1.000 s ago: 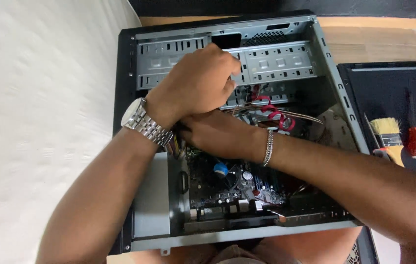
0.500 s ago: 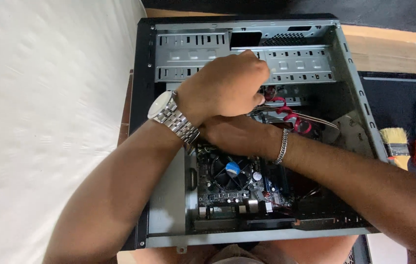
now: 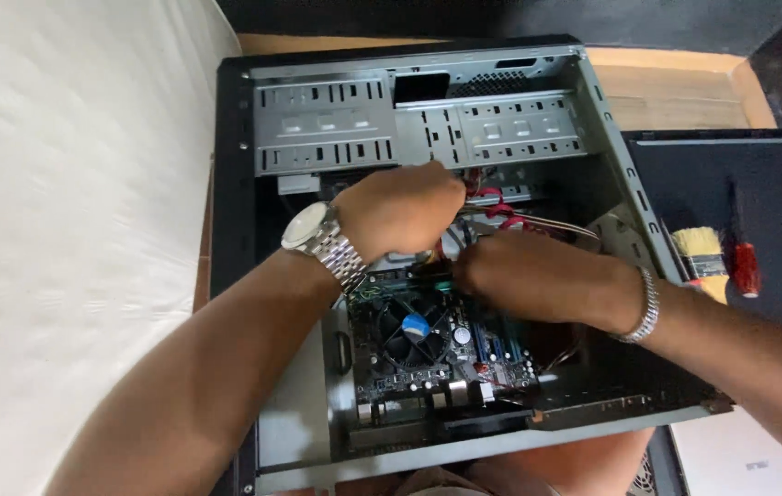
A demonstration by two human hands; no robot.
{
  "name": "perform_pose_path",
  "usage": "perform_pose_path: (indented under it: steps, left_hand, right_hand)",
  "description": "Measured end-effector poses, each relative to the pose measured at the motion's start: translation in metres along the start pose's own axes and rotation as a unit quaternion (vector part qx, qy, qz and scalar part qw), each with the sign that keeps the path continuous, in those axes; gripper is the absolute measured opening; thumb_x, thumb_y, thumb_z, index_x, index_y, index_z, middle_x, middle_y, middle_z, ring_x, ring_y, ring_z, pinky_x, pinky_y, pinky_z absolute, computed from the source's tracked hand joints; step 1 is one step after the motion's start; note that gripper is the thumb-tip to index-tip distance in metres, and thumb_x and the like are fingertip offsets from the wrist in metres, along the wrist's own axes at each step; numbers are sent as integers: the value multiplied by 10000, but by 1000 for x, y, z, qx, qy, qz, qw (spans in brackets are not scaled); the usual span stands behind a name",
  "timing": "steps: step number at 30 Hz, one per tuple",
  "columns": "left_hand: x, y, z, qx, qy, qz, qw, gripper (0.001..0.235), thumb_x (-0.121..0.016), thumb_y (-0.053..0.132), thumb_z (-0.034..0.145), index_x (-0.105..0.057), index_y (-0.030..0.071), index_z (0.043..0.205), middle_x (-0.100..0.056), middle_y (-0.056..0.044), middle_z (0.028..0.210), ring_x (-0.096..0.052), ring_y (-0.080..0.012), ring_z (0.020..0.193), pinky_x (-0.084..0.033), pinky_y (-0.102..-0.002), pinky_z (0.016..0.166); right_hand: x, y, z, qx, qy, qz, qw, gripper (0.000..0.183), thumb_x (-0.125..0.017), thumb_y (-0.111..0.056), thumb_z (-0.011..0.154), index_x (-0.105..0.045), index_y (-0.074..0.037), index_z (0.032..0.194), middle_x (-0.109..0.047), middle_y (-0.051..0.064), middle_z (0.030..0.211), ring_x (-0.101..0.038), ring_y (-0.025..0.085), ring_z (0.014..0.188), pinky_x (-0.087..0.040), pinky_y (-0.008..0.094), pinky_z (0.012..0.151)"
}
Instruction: The person disconnects various internal cables from the motherboard and power supply inside an open computer case. They then remove a green expansion card, use a brush to clean dust from it, and place the card into a drive bay.
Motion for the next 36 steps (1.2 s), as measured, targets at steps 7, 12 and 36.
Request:
perform_pose_path:
  steps: [7, 12, 36]
  left_hand:
    - [-8, 14, 0, 125, -96, 34, 987, 157, -627, -32, 1004, -751, -93, 1080, -764, -282, 905, -789, -321, 705, -631, -480, 676]
    - [10, 22, -23, 232, -150, 77, 958, 167, -613, -23, 985, -779, -18, 988, -774, -208, 860, -780, -309, 733, -620, -506, 781]
    - [-22, -7, -92, 206, -298, 127, 924, 277, -625, 129, 973, -858, 189, 836, -815, -31, 762, -799, -263, 721, -604, -554, 869]
  right_hand:
    - [-53, 18, -3, 43, -3, -76, 996, 185, -745, -89, 946, -814, -159, 789, -776, 45, 708, -793, 266, 690, -621, 380, 616]
    - [-61, 11, 7, 72, 28, -125, 989, 195, -770, -90, 921, -831, -167, 752, -785, 51, 656, -801, 233, 638, -607, 350, 581]
    - [-18, -6, 5, 35, 11, -162, 986, 140, -782, -74, 985, -873, -99, 882, -834, 97, 801, -827, 242, 748, -647, 353, 659]
Point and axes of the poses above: each hand's wrist, its own z-axis towards the middle knuckle, its own x-axis out of the back of the hand, y = z × x, the point moved 1 cm from there along z, towards the middle knuckle
